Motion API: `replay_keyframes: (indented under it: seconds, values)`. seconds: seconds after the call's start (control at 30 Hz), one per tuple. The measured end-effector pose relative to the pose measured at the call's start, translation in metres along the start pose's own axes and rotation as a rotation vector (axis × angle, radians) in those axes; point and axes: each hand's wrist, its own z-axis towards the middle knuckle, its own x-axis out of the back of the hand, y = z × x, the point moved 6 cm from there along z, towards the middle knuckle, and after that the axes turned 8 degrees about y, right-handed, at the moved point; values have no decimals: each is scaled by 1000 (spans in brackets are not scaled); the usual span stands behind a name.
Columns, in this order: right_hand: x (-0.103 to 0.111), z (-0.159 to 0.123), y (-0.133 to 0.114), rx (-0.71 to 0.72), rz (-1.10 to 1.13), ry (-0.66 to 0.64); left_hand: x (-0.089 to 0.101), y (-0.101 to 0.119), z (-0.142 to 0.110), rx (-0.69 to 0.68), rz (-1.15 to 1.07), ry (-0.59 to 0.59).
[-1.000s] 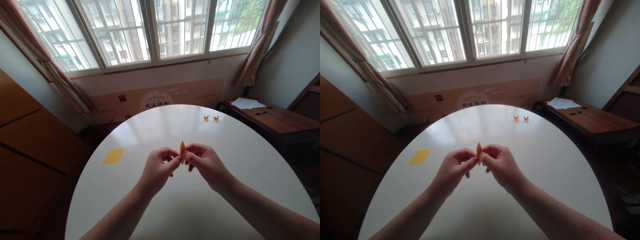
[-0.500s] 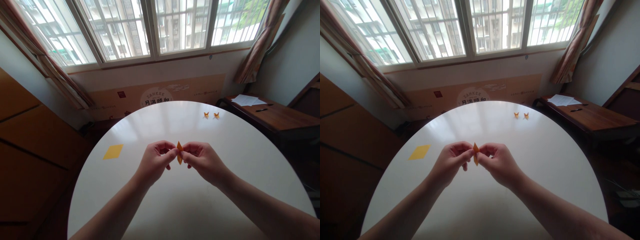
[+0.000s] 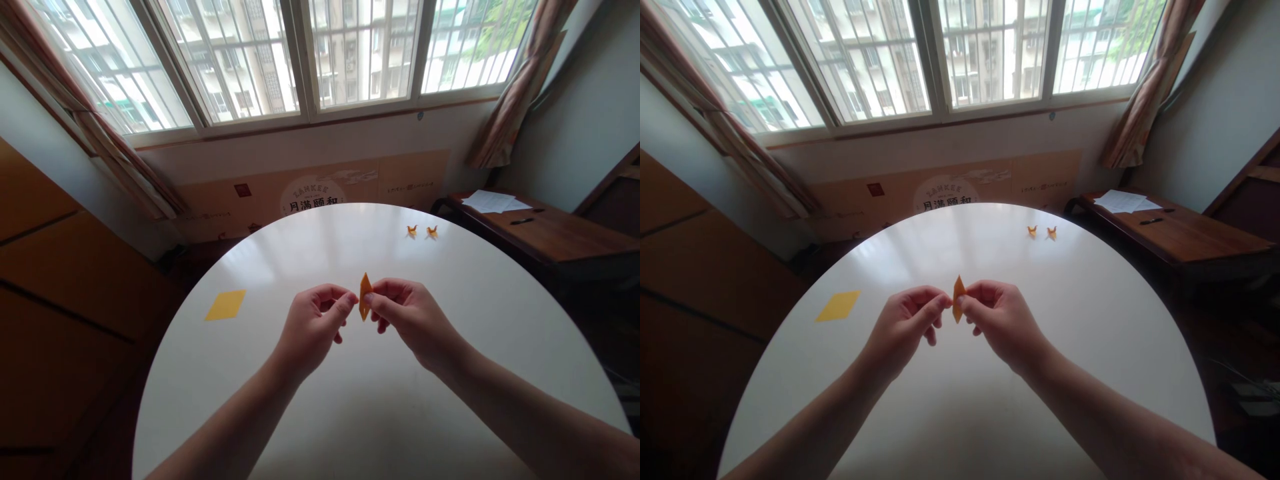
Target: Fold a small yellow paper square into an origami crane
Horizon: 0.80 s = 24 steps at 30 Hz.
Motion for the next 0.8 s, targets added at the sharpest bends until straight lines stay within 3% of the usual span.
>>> replay_keyframes:
  seconds: [0.27, 0.53, 0.8]
  values:
    - [-3, -1, 1, -17, 8, -27, -5, -4, -1, 3, 57, -57]
    - [-5, -1, 4, -2, -27, -73, -5, 1, -3, -116, 175, -53]
    - [-9, -3, -4, 57, -221, -150, 2, 1, 2, -125, 135, -54]
